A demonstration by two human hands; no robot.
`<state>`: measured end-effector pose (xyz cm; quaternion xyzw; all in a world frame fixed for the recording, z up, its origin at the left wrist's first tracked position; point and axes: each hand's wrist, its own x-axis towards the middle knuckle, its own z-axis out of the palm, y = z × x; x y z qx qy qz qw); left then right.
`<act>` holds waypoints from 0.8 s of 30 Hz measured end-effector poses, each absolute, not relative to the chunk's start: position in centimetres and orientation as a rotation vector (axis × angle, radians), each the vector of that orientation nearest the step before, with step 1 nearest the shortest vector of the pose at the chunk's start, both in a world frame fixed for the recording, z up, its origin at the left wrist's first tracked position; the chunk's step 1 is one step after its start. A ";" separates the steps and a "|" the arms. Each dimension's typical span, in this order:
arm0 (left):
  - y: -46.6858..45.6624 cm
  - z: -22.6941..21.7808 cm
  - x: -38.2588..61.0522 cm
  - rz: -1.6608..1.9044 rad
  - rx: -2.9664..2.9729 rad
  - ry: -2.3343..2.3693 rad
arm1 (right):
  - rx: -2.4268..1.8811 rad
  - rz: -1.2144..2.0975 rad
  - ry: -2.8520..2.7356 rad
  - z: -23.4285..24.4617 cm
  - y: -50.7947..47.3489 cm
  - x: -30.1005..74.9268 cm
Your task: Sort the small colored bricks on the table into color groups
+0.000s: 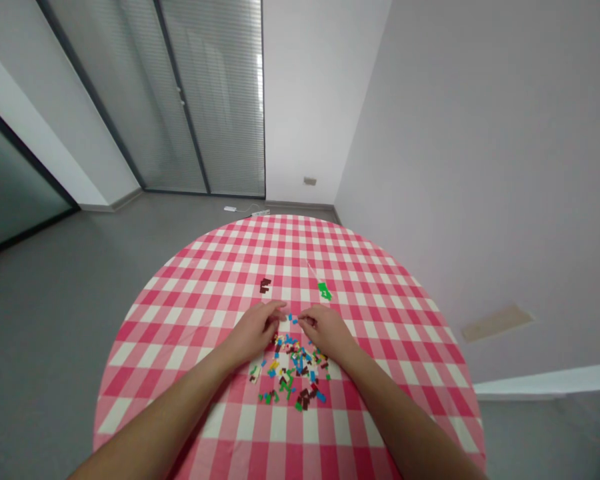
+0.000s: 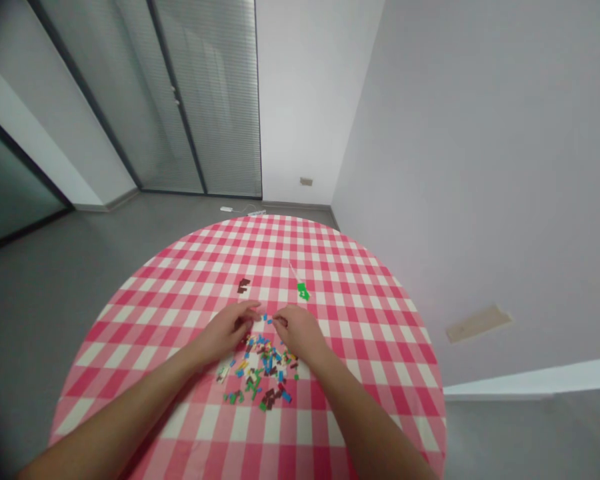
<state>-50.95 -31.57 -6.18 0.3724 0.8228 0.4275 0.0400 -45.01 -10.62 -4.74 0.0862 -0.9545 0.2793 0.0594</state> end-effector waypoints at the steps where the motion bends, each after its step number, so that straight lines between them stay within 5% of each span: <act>1: -31.6 -6.2 -50.9 1.307 1.135 2.518 | 0.243 0.827 -2.898 -4.7 -10.7 -45.1; 24: -31.5 -4.9 -50.8 1.182 1.194 2.588 | 0.241 0.795 -2.861 -4.9 -10.5 -45.4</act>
